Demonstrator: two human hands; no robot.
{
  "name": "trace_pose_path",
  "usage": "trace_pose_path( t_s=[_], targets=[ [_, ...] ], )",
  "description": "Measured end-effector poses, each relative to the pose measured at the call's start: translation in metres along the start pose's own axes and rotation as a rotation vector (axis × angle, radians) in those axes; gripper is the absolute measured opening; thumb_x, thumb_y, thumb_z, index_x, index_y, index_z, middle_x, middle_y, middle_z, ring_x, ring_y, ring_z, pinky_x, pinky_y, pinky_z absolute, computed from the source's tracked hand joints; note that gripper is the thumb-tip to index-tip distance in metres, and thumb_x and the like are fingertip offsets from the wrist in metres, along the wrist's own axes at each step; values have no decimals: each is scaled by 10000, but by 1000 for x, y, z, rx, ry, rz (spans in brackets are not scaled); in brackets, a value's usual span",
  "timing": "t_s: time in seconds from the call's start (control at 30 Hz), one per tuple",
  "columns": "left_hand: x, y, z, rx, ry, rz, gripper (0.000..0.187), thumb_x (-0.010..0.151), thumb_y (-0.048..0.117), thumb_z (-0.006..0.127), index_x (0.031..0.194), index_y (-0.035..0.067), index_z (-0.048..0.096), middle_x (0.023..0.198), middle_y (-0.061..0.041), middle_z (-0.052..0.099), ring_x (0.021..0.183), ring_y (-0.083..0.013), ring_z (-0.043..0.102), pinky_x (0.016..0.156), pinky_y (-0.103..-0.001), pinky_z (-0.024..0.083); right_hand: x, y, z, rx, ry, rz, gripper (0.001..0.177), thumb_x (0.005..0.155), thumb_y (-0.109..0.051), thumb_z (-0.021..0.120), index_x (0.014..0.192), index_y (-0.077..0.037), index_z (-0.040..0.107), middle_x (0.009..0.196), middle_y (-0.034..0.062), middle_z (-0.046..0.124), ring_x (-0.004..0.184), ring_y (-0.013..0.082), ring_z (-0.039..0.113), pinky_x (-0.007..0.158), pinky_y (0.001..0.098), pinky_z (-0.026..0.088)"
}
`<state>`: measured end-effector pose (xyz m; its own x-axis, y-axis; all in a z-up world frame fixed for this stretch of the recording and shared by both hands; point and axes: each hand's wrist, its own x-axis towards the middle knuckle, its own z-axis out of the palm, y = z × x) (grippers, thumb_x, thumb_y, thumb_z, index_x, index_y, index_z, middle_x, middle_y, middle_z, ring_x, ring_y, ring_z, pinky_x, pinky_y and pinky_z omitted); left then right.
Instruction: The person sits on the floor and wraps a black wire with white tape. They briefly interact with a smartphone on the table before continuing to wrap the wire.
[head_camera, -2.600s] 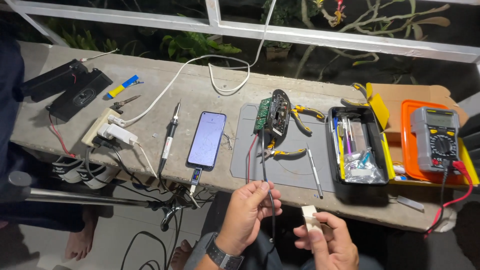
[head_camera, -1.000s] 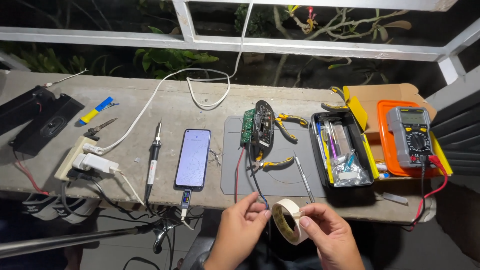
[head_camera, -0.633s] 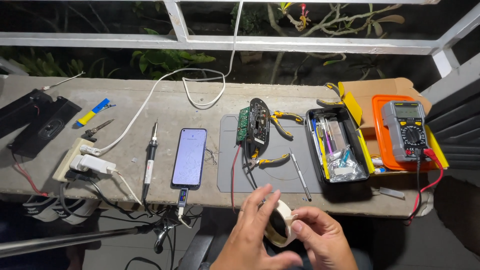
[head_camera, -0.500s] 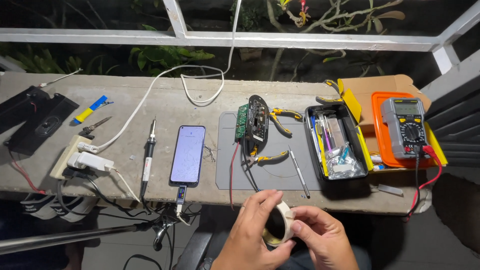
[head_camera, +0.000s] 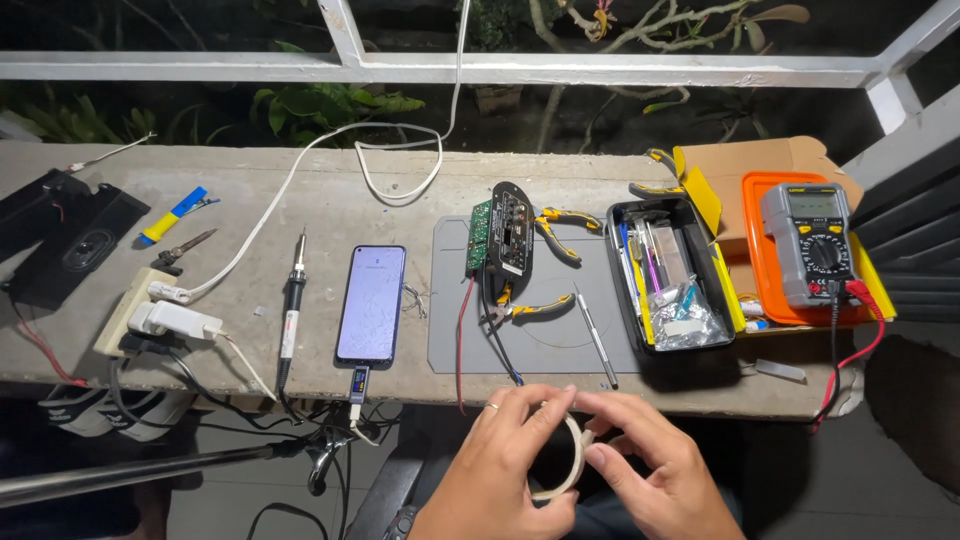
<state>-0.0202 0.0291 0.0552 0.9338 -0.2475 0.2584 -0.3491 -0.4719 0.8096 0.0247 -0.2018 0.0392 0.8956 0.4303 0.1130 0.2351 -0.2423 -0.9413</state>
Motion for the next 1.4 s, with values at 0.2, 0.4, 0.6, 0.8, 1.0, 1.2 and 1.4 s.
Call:
trace_pose_path(
  t_s=[0.2,0.4,0.6,0.8,1.0,1.2,1.4],
  targets=[
    [-3,1,-5,10,-20,-35,953,785,179,831,1673,-11,540,1524,-187,609,1412,-394,576,1247,-503,443,-2,16,2,-75,69,-20,119,933,-102,881,1031,-106,950,989,18,914,856,76,851,776,226,670],
    [-8,3,-10,-29,-62,-97,910,833,276,795,1676,36,551,1550,-176,601,1419,-391,579,1235,-500,448,3,6,3,-220,48,-238,77,1000,-141,795,1018,-108,862,912,3,858,778,99,782,746,231,617],
    [-9,7,-6,-12,-19,-198,846,890,402,727,1640,40,579,1444,-149,654,1380,-348,613,1159,-482,493,-4,10,19,-294,227,-209,75,1007,-146,785,1001,-92,838,907,17,819,766,97,742,736,216,583],
    [-9,1,-5,30,4,-270,872,870,438,742,1630,33,603,1327,-111,668,1335,-340,648,1138,-485,506,3,-2,30,-265,267,-343,40,1007,-75,783,1033,-65,812,873,41,758,716,110,676,715,225,546],
    [-8,-2,-4,88,14,-321,890,858,460,800,1643,87,608,1342,-90,693,1280,-346,669,1086,-504,536,7,-7,32,-272,320,-397,19,1011,-42,770,1007,-35,788,922,76,796,782,174,734,786,273,603],
    [-6,-3,-7,89,55,-133,874,847,369,829,1603,0,594,1392,-154,694,1323,-352,676,1150,-498,502,-3,10,18,-236,168,-225,365,980,-130,837,1338,-91,775,989,33,796,809,110,790,821,239,684],
    [-5,-1,-9,150,5,-121,878,869,373,868,1632,47,583,1372,-153,654,1223,-372,672,1071,-502,552,-10,25,19,-85,188,-104,841,889,-124,945,1644,-107,574,1295,122,758,1122,149,798,833,246,783]
  ],
)
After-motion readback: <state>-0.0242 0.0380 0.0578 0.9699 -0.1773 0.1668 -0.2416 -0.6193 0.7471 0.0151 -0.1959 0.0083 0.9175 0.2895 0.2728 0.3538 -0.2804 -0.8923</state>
